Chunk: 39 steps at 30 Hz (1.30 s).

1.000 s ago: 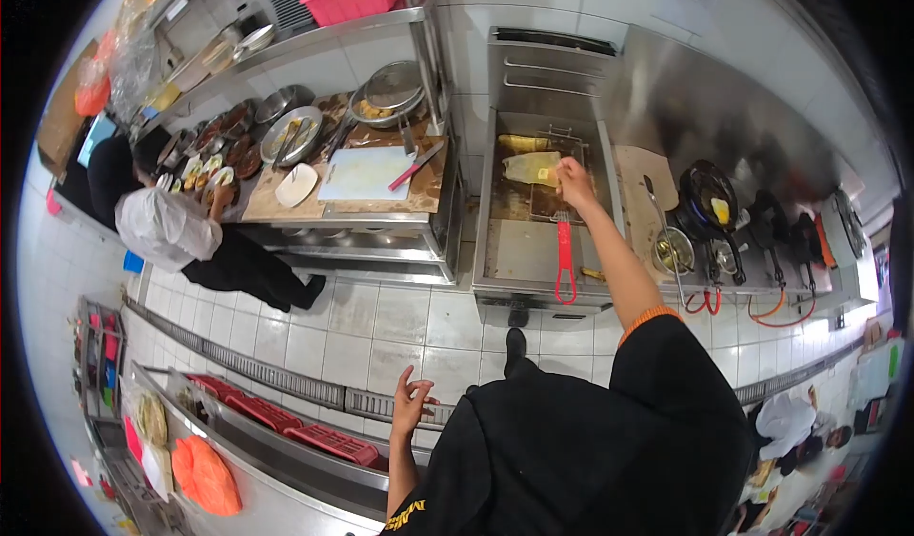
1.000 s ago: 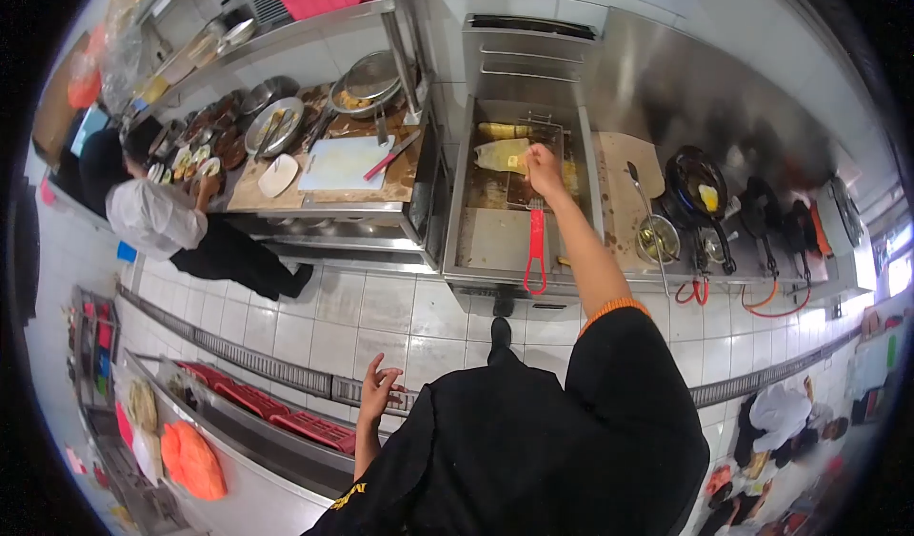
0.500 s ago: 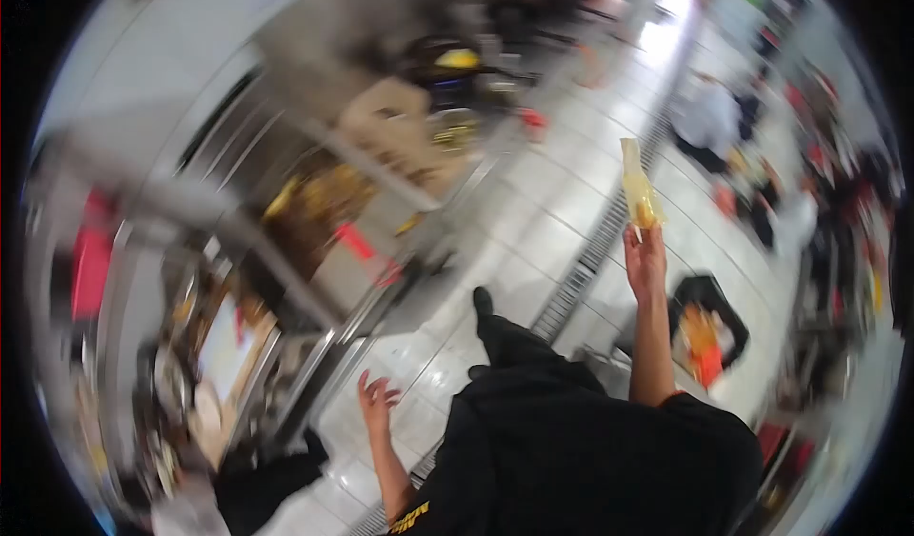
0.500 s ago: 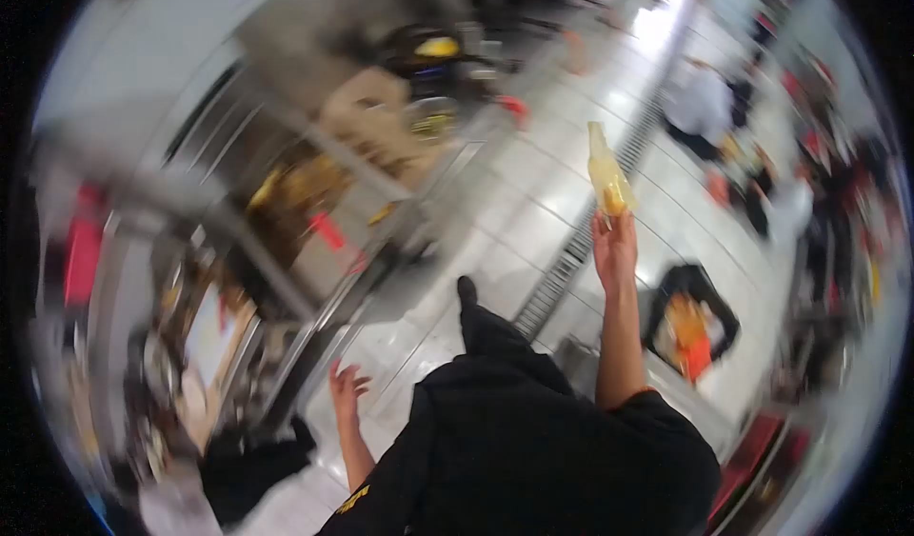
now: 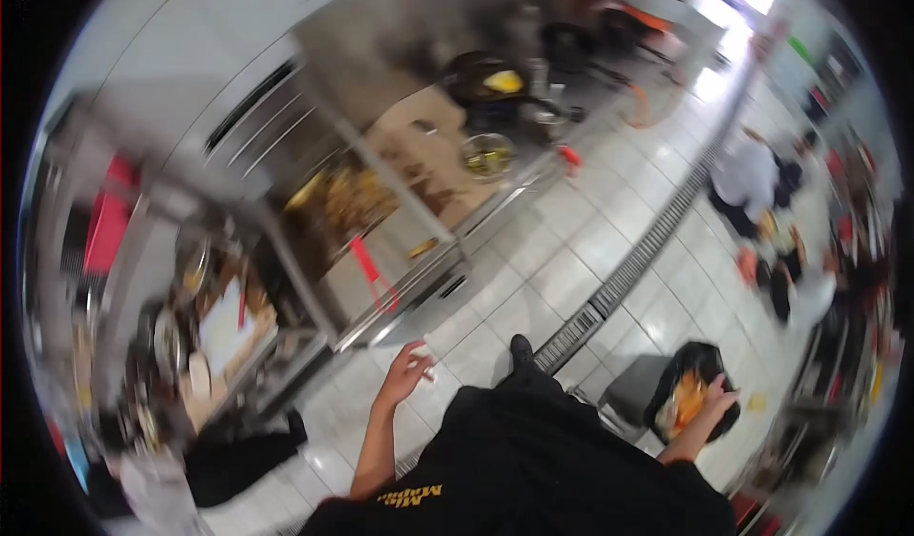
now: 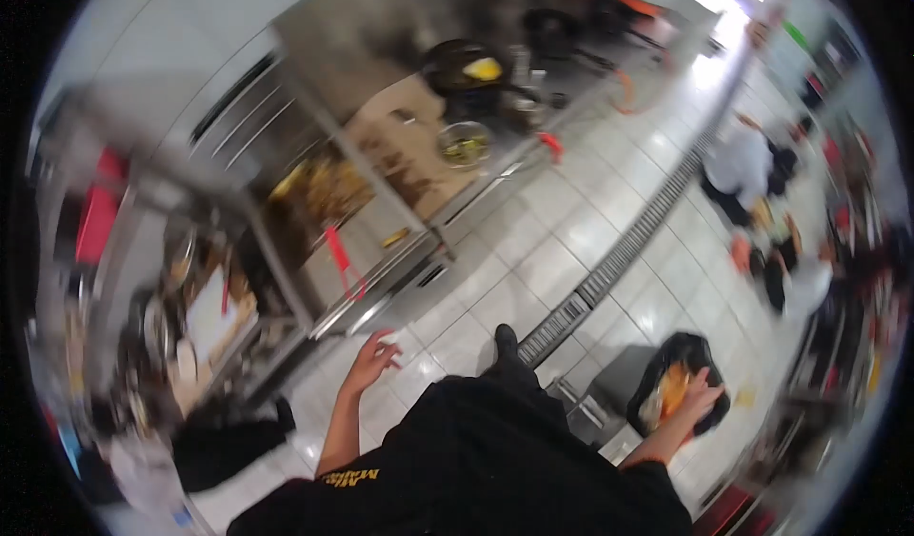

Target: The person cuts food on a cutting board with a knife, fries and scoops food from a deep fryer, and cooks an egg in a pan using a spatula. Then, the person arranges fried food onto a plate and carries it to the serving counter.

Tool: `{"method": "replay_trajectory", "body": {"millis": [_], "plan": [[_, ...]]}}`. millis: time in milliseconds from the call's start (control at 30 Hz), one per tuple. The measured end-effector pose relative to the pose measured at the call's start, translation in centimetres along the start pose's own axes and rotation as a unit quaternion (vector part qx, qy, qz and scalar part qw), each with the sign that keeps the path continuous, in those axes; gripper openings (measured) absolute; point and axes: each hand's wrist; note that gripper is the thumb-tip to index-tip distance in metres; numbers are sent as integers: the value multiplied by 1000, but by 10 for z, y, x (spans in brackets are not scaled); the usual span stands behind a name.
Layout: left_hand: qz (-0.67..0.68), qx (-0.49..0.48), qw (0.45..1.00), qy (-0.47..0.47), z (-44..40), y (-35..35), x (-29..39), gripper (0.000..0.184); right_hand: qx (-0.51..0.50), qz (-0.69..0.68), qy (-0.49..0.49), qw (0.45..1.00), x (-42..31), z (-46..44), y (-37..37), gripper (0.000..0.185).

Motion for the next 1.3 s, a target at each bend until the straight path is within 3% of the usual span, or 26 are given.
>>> {"method": "replay_trajectory", "body": {"millis": [33, 67, 100, 133, 167, 200, 233, 267, 300, 333, 400, 433, 500, 533, 600, 700, 800, 867, 1067, 1133, 1167, 1267, 1300], "plan": [[5, -4, 1000, -11, 2, -3, 0, 43, -40, 110, -28, 993, 56, -65, 16, 44], [8, 9, 1000, -16, 5, -6, 3, 41, -340, 301, 196, 869, 121, -22, 0, 41], [28, 26, 999, -13, 12, -9, 7, 41, -214, 298, -10, 930, 166, 23, -56, 46], [43, 41, 998, -14, 20, -11, 7, 41, -483, 422, 195, 742, 229, 82, -70, 50], [53, 55, 997, -14, 28, -9, 0, 41, -529, 291, -18, 797, 266, 190, -120, 53], [67, 80, 994, -19, 36, -6, -8, 42, -623, 264, -91, 730, 298, 278, -155, 53], [81, 104, 991, -26, 44, -1, -15, 42, -671, 254, -217, 662, 339, 340, -172, 52], [88, 116, 989, -31, 53, 5, -20, 42, -698, 288, -273, 597, 358, 416, -186, 52], [99, 145, 984, -20, 64, 13, -24, 42, -785, 286, -241, 494, 364, 481, -199, 57], [110, 172, 979, -10, 74, 21, -28, 42, -818, 350, -159, 427, 368, 536, -210, 47], [130, 204, 970, -11, 91, 41, -37, 43, -720, 386, -477, 324, 424, 596, -223, 26], [148, 224, 963, -3, 101, 52, -44, 43, -723, 383, -478, 319, 458, 611, -227, 26], [153, 243, 958, -13, 120, 73, -60, 44, -533, 298, -683, 401, 508, 629, -229, 14], [159, 259, 953, -21, 130, 87, -70, 45, -534, 294, -684, 401, 497, 642, -223, 14], [143, 264, 953, -38, 150, 114, -98, 46, -634, 347, -523, 451, 454, 659, -206, 13], [183, 287, 940, 14, 176, 147, -147, 46, -652, 367, -478, 460, 432, 659, -186, 12], [154, 280, 946, 55, 185, 185, -166, 47, -650, 374, -461, 474, 447, 665, -177, 14], [137, 265, 954, 24, 177, 214, -174, 47, -653, 354, -461, 486, 447, 674, -196, 15], [118, 287, 950, -41, 152, 259, -149, 47, -671, 399, -426, 457, 437, 654, -188, 18], [105, 264, 956, -80, 137, 267, -136, 47, -727, 424, -367, 396, 431, 661, -195, 19], [110, 254, 958, -74, 137, 268, -126, 47, -725, 423, -368, 399, 421, 665, -190, 19], [116, 235, 965, -34, 127, 271, -113, 46, -657, 393, -429, 478, 416, 664, -187, 17], [138, 243, 957, -75, 117, 270, -118, 46, -664, 371, -456, 462, 430, 652, -181, 15]]}}
Point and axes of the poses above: each hand's wrist, its own z-axis away from the middle knuckle, its own y-axis out of the back of the hand, x = y × z, and after that the axes turned 8 degrees about y, right-handed
